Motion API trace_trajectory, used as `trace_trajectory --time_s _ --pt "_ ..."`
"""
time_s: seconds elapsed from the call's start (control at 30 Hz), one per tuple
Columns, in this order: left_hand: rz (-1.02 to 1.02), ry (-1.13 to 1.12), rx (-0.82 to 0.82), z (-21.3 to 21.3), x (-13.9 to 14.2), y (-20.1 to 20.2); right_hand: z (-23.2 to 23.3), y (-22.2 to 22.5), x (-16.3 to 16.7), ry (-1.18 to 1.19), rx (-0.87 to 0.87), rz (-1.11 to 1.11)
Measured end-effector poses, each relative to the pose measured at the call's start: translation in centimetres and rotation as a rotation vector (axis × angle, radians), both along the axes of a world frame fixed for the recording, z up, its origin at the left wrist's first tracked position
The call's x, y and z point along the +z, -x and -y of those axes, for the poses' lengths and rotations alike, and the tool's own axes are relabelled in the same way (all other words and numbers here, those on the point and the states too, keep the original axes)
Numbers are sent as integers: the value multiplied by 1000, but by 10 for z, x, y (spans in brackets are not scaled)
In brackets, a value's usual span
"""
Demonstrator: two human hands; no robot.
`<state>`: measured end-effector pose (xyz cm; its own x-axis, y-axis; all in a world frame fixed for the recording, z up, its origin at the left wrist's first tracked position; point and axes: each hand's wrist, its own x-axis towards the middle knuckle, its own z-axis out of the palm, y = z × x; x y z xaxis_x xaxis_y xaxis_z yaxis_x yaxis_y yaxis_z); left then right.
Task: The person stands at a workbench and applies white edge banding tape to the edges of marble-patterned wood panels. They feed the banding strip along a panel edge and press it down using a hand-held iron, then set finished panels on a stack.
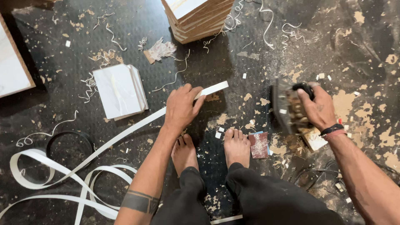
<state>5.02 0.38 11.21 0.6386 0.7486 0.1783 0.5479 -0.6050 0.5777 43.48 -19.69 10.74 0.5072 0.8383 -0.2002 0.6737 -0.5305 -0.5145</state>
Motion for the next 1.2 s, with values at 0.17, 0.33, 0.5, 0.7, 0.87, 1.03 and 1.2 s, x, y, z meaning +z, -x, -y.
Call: trace_trajectory --time_s 0.17,0.33,0.5,0.7,0.87,1.03,1.2 --pt "35 -10 -1 1 -4 0 -54 45 18 -11 -140 -557" --pt "78 -29 11 0 -8 2 -103 84 25 -14 -211 -1004" --pt "110 -27 37 0 -15 9 -122 95 30 42 -165 -1005" --pt "170 -49 52 0 -19 10 -126 98 29 18 -126 -959" --pt "182 -42 49 3 -19 12 -129 103 30 0 -106 -958" --pt "152 -43 45 4 -17 12 -132 107 38 7 -92 -891" --pt "140 -52 49 3 -15 11 -135 113 41 -31 -103 -921"
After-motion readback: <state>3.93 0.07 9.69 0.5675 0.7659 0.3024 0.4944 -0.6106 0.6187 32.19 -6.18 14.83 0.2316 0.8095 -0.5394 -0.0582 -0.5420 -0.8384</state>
